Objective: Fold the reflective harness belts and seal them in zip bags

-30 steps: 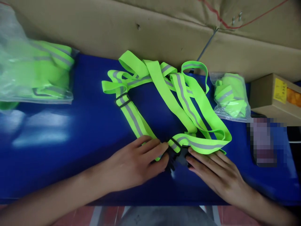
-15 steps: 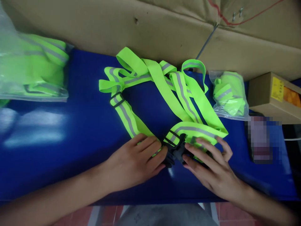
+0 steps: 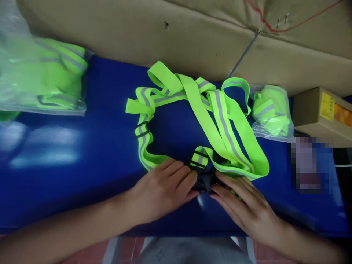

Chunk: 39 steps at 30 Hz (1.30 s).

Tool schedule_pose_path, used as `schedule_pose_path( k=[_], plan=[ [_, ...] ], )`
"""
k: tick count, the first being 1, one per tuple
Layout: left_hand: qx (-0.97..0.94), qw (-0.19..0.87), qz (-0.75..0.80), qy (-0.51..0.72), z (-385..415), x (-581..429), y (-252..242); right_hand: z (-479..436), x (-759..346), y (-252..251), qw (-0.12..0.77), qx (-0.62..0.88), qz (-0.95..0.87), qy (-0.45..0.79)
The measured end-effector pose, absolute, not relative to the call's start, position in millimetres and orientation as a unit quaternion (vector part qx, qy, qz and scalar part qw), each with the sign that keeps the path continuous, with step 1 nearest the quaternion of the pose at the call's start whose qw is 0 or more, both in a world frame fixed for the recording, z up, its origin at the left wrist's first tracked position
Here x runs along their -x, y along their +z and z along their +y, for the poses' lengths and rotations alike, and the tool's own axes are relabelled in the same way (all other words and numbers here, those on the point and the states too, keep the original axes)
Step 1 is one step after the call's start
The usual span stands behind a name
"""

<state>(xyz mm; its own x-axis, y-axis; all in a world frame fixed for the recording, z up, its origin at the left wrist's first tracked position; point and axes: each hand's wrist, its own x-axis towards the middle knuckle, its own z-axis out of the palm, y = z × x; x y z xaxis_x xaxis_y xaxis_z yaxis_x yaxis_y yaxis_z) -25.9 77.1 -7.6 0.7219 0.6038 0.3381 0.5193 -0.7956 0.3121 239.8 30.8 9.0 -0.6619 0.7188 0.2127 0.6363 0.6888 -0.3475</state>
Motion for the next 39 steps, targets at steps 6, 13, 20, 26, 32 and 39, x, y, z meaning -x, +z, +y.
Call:
schedule_pose_path(
  k=[6,13,20,26,32,39],
  plan=[
    [-0.914,0.107,0.319,0.227,69.3,24.4,-7.0,26.4,-229.8,9.8,0.181,0.414,-0.886,0.106],
    [-0.892,0.117,0.377,0.219,61.1,18.4,-4.9,24.8,-228.9,13.5,0.162,0.441,-0.879,0.080],
    [-0.892,0.095,0.388,0.213,63.7,14.5,-6.5,29.5,-229.6,20.6,0.146,0.416,-0.895,0.062],
    [-0.890,0.131,0.374,0.224,59.8,11.4,-4.6,27.4,-226.9,17.3,0.163,0.408,-0.896,0.064],
    [-0.891,0.160,0.357,0.231,57.1,8.1,-2.9,19.1,-228.1,10.2,0.171,0.389,-0.902,0.072],
    [-0.908,0.118,0.353,0.191,58.9,14.4,-5.4,24.6,-228.4,7.6,0.148,0.407,-0.898,0.070]
  ],
)
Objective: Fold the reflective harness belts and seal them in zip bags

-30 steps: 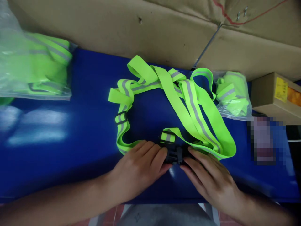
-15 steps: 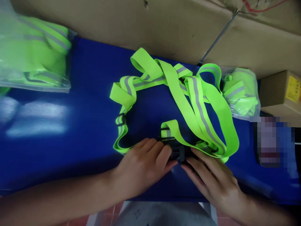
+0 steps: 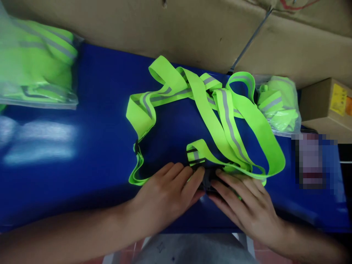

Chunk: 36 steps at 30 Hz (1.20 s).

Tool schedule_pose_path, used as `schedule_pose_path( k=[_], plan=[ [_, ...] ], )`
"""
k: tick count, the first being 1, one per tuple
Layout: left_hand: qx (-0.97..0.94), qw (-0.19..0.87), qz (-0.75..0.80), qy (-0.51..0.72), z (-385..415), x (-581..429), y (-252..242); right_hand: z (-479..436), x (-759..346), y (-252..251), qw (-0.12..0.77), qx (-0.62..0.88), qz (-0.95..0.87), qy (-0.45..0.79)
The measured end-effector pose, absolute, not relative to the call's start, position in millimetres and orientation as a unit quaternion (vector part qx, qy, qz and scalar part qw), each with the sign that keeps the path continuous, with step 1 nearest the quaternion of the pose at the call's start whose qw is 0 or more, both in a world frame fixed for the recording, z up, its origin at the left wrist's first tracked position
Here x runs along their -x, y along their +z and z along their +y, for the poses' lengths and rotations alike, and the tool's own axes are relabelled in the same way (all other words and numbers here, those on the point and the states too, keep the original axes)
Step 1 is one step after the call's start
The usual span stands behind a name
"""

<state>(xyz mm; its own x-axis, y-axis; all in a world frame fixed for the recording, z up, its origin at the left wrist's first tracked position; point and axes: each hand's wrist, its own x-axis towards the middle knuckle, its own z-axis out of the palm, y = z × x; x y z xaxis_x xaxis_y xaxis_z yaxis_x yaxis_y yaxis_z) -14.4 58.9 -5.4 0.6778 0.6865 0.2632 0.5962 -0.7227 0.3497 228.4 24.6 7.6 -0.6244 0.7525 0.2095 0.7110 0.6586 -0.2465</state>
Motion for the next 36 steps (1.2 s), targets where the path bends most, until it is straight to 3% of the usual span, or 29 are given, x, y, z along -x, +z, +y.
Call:
schedule_pose_path(
  k=[6,18,27,36],
  plan=[
    [-0.914,0.094,0.351,0.180,63.3,15.7,-7.7,35.8,-224.5,12.7,0.080,0.433,-0.896,0.054],
    [-0.913,0.096,0.360,0.169,66.5,20.1,-7.3,37.3,-231.5,10.3,0.075,0.396,-0.912,0.083],
    [-0.895,0.157,0.386,0.162,66.0,16.0,-2.4,40.8,-236.4,15.3,0.034,0.410,-0.906,0.098],
    [-0.876,0.131,0.428,0.182,60.0,-3.0,4.0,34.3,-229.5,8.1,0.098,0.375,-0.915,0.110]
  ],
)
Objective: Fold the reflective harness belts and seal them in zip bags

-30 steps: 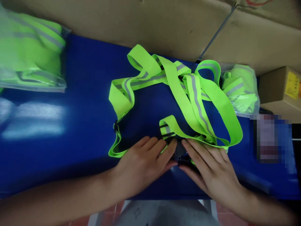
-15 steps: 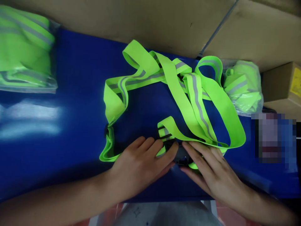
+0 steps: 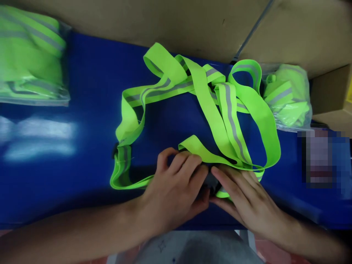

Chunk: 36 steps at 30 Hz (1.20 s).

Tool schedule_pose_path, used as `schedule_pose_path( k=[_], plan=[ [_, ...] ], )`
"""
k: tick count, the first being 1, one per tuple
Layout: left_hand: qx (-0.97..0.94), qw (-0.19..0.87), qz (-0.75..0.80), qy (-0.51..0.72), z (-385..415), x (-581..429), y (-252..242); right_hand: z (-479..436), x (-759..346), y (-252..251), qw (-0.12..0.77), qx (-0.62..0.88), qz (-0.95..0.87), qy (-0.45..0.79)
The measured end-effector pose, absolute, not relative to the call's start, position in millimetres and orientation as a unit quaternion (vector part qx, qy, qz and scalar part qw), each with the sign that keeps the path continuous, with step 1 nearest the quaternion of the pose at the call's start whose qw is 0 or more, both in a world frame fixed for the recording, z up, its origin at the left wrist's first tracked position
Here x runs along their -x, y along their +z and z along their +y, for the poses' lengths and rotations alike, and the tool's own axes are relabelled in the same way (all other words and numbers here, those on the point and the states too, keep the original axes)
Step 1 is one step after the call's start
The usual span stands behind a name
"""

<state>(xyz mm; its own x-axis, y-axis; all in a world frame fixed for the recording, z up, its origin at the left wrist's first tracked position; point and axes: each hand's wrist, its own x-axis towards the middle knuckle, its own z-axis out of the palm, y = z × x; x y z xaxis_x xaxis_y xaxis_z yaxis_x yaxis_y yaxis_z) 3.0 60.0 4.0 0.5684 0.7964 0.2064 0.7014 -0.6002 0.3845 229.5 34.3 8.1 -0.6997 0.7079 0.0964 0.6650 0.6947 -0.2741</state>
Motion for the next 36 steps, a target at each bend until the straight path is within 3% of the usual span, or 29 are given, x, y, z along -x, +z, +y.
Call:
schedule_pose_path(
  k=[16,26,36],
  plan=[
    [-0.892,0.206,0.361,0.179,69.2,0.6,1.8,30.0,-226.7,11.1,0.111,0.376,-0.914,0.106],
    [-0.949,0.133,0.251,0.136,78.0,21.6,-1.7,30.4,-234.3,15.5,0.092,0.388,-0.909,0.118],
    [-0.951,0.111,0.243,0.159,75.4,29.9,-0.8,37.1,-253.1,25.3,0.068,0.382,-0.911,0.139]
  ],
)
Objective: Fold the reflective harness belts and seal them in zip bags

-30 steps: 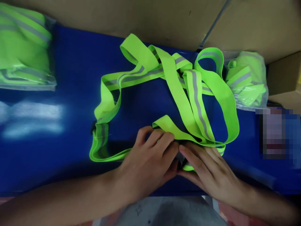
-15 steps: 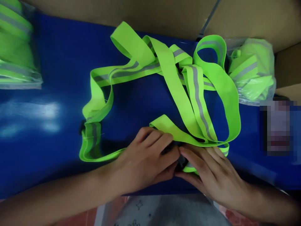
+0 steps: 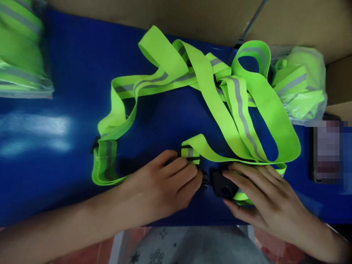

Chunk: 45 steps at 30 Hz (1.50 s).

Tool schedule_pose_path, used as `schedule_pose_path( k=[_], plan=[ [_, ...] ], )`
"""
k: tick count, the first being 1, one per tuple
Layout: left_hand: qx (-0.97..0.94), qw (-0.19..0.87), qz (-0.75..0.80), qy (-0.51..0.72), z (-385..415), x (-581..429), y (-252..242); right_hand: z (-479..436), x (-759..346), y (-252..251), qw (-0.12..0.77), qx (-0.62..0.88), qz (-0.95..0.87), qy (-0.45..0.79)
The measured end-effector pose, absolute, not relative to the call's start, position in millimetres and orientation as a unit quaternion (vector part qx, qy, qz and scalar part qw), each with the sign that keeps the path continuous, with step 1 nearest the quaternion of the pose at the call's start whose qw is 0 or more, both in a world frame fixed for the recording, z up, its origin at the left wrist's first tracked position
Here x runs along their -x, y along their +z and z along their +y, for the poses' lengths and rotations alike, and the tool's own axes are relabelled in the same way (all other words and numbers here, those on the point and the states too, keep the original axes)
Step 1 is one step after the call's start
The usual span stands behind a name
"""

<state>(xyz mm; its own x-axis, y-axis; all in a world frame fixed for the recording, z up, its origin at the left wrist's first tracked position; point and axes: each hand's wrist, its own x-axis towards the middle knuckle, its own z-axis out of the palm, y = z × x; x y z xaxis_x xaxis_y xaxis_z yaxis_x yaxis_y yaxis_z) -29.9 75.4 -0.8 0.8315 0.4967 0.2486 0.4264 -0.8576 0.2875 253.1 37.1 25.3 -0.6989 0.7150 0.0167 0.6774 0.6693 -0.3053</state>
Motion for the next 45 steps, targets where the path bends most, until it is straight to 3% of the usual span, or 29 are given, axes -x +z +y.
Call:
schedule_pose_path(
  k=[13,19,27,35,39,45],
  plan=[
    [-0.951,0.100,0.230,0.179,75.9,31.3,0.7,47.7,-252.1,36.6,0.100,0.398,-0.869,0.276],
    [-0.951,0.095,0.238,0.171,76.3,32.2,0.1,45.9,-254.1,35.4,0.120,0.383,-0.891,0.214],
    [-0.951,0.083,0.242,0.174,77.3,32.4,-2.5,35.5,-266.3,47.6,0.064,0.328,-0.929,0.160],
    [-0.947,0.026,0.251,0.198,67.7,27.2,4.6,14.4,-292.1,61.4,0.162,0.450,-0.866,0.147],
    [-0.942,0.026,0.252,0.219,39.5,7.6,12.8,9.7,-300.9,58.2,0.122,0.447,-0.878,0.119],
    [-0.938,0.031,0.315,0.143,-5.4,-38.4,3.9,7.2,-290.7,45.1,0.049,0.378,-0.921,0.078]
  ],
)
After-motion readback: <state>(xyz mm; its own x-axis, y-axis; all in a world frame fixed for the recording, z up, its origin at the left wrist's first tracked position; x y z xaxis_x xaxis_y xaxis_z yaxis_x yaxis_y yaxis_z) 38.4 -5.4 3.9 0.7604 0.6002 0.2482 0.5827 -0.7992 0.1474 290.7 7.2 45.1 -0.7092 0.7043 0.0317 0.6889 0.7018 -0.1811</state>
